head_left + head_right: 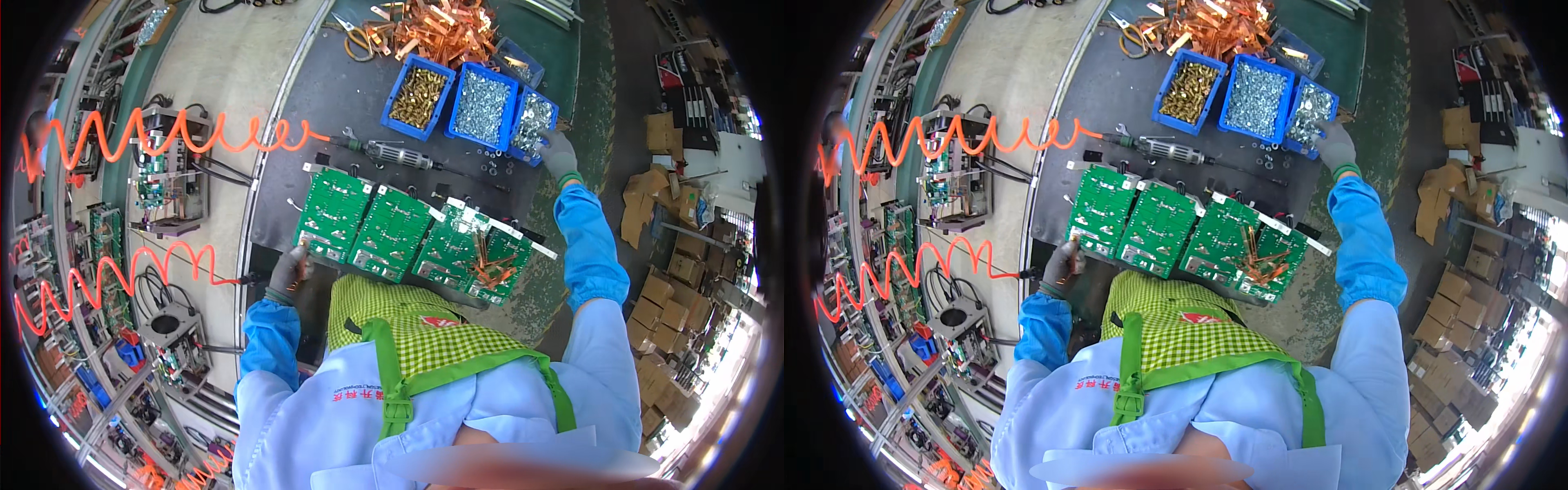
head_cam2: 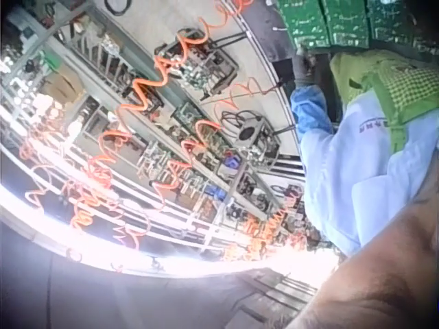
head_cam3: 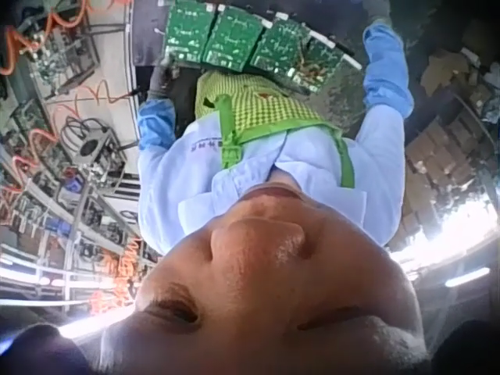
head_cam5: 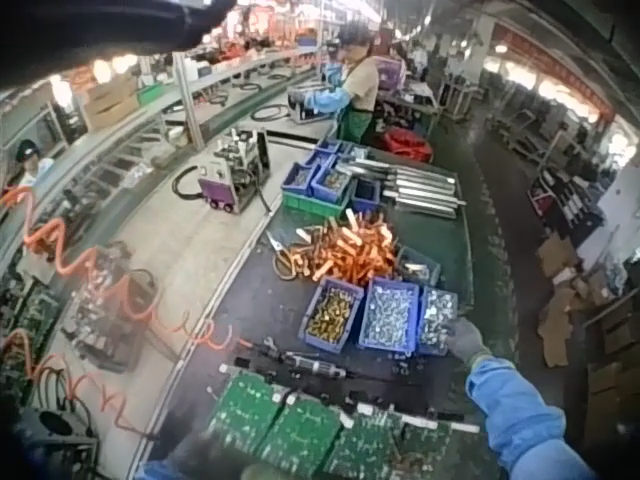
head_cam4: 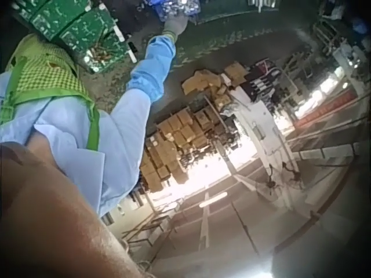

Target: Assembling copper plates and components onto green circuit boards and securing them with an electric screwdriver.

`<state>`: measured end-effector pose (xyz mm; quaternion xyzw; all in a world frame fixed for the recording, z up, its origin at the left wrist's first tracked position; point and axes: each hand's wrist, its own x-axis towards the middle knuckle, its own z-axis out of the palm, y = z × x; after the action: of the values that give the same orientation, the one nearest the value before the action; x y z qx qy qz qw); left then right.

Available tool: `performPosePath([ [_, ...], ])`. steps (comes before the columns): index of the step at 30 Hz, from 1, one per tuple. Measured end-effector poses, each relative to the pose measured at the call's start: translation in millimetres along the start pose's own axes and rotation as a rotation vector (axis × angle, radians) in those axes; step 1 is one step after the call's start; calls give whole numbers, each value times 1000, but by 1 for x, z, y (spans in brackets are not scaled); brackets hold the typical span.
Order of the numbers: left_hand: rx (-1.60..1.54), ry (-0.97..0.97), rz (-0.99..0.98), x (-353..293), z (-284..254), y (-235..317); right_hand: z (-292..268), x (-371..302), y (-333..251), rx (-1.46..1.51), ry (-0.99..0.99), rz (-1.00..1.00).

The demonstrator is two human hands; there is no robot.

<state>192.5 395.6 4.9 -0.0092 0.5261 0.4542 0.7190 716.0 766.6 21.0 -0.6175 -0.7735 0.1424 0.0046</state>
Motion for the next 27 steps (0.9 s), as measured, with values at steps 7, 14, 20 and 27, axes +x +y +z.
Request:
performPosePath([
  [7,-85,29,43,-10,-9,-11,11,-3,1,-7,29,-200],
  [14,-235,138,24,-8,9,-7,13,-36,-9,-234,133,-243],
  [20,-232,126,5,-7,-5,-14,34,-33,13,-188,230,-316],
  [27,-274,172,9,-15,4,-12,41,-29,10,-120,285,-318],
])
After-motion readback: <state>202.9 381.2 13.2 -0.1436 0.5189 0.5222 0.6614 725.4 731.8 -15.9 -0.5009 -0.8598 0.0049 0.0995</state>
